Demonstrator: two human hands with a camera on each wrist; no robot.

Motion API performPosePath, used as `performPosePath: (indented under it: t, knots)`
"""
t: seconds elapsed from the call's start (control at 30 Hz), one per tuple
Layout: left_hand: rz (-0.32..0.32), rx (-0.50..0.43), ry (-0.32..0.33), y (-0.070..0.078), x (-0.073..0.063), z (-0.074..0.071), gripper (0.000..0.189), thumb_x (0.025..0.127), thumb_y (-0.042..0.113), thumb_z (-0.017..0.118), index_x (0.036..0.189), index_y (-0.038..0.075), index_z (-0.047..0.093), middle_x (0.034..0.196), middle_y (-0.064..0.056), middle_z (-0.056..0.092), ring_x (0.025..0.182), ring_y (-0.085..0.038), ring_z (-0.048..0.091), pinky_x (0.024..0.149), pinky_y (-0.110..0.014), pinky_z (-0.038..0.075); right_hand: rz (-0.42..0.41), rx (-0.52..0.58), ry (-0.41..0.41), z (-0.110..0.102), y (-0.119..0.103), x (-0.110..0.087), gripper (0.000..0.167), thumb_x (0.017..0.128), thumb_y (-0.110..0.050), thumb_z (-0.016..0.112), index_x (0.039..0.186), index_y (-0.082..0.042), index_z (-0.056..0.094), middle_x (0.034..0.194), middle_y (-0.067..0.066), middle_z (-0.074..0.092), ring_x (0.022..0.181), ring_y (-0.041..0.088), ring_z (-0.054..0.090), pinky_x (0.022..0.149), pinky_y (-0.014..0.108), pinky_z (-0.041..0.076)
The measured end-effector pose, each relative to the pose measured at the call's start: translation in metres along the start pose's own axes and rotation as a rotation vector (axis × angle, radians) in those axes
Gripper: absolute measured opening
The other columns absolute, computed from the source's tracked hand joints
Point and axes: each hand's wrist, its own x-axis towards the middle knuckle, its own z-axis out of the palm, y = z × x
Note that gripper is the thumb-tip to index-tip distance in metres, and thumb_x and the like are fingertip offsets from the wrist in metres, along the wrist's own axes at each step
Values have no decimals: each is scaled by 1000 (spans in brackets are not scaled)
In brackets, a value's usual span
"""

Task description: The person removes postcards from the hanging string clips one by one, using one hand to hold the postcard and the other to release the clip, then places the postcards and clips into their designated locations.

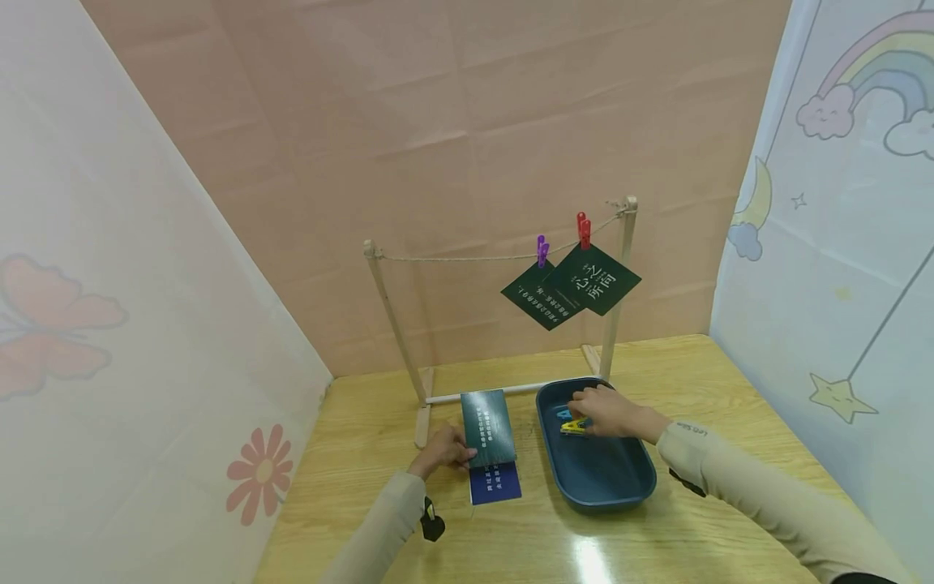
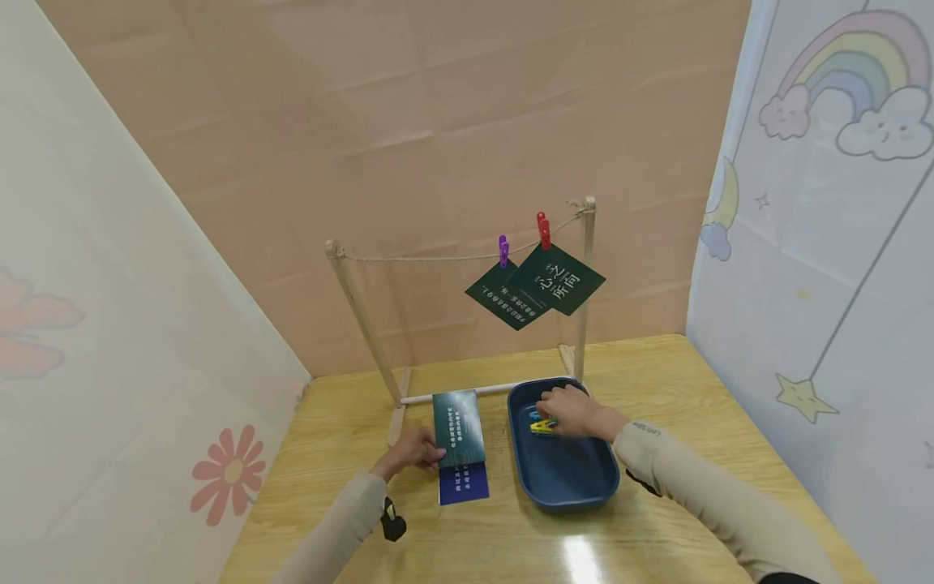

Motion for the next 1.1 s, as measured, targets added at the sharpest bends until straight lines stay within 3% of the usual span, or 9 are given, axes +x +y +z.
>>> performPosePath:
  t: [0.43,0.63,0.9,1.1]
  knots:
    - [6,17,-99,-1,-11,2,15,89,-5,70,80,-16,64,70,-27,67,68,-43,70,63,-47,61,10,13,-38,14,-7,-4,29,73,-25,89,91,-16,68,87,-6,59,81,18,59,67,37,50]
    - [-31,22,-110,-3,-14,3,14,89,-4,71,81,-14,65,70,-25,68,66,-39,71,62,-45,61,16,20,-57,21,-8,-4,29,73,-25,89,89,-17,67,85,-6,57,79,16,57,63,34,47]
    - [-33,34,-140,-1,-16,0,13,88,-9,69,78,-16,64,70,-25,68,66,-39,71,63,-46,61,41,25,-84,22,-9,-4,29,73,-25,89,87,-17,64,82,-8,54,76,14,54,61,31,42]
    - [-52,86,-157,-1,-16,-3,15,87,-3,72,76,-12,68,65,-19,69,62,-30,71,63,-42,62,64,13,-95,24,-8,-5,29,73,-26,89,86,-17,65,82,-7,54,77,15,55,61,32,43]
